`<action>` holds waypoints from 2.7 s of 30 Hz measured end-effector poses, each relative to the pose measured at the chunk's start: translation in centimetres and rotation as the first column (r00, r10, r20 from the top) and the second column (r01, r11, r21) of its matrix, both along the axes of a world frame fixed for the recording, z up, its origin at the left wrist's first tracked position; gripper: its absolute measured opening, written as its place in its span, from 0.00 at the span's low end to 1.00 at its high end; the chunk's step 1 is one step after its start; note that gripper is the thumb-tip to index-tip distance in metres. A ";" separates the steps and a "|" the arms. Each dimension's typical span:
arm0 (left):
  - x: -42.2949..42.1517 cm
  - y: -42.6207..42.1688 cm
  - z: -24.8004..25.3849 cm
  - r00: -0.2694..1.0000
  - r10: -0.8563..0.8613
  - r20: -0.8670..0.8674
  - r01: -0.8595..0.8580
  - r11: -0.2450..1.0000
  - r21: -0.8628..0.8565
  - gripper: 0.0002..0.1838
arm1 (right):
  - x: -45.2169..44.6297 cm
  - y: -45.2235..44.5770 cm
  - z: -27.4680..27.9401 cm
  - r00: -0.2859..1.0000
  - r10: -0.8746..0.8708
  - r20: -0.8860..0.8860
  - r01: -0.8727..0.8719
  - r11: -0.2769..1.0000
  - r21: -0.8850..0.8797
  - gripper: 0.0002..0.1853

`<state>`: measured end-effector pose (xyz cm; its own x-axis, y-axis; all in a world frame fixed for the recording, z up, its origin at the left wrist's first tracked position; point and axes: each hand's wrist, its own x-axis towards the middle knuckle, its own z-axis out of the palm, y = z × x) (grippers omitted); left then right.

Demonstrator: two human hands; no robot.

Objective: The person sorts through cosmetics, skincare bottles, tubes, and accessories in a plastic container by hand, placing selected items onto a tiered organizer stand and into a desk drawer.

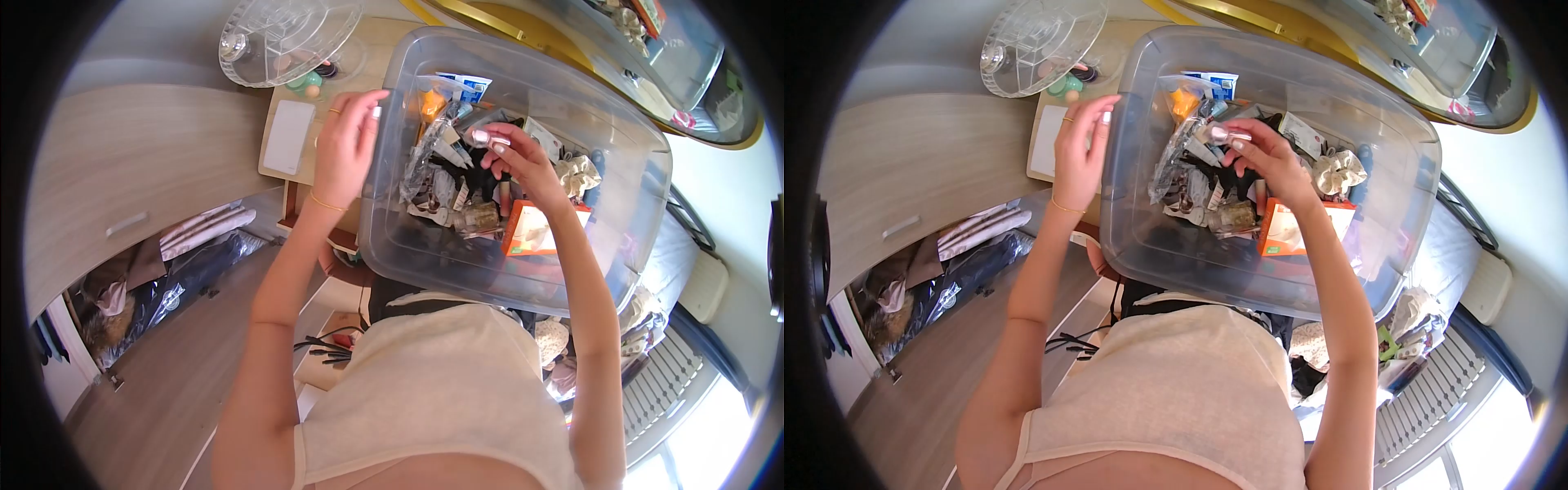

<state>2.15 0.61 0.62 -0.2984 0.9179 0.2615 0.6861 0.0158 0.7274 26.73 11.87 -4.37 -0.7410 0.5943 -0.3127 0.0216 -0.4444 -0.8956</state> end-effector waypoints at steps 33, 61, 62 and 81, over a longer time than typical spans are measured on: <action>-11.0 0.9 -12.1 0.931 0.275 -0.240 -0.338 0.897 -0.285 0.11 | -0.5 -7.6 4.2 0.885 0.063 0.462 -0.264 0.885 0.385 0.08; -11.2 2.2 -13.1 0.734 0.085 -0.673 -0.260 0.952 -0.163 0.20 | -4.0 -3.3 -7.1 0.774 -0.248 0.583 -0.435 0.462 0.773 0.08; -10.4 1.8 -12.2 0.783 0.095 -0.615 -0.238 0.959 -0.154 0.20 | -4.9 -3.9 -7.8 0.614 -0.276 0.739 -0.615 0.419 0.668 0.10; 1.2 -2.3 0.6 0.915 0.003 0.404 -0.004 1.000 0.002 0.11 | 0.2 -2.2 3.4 0.999 0.039 0.019 -0.035 0.989 -0.147 0.18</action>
<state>3.39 -1.69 1.20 -0.3826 0.9160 0.1207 0.3340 0.0154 0.9424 26.96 9.68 -1.01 -0.7534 0.5132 -0.4110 0.0596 -0.5692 -0.8200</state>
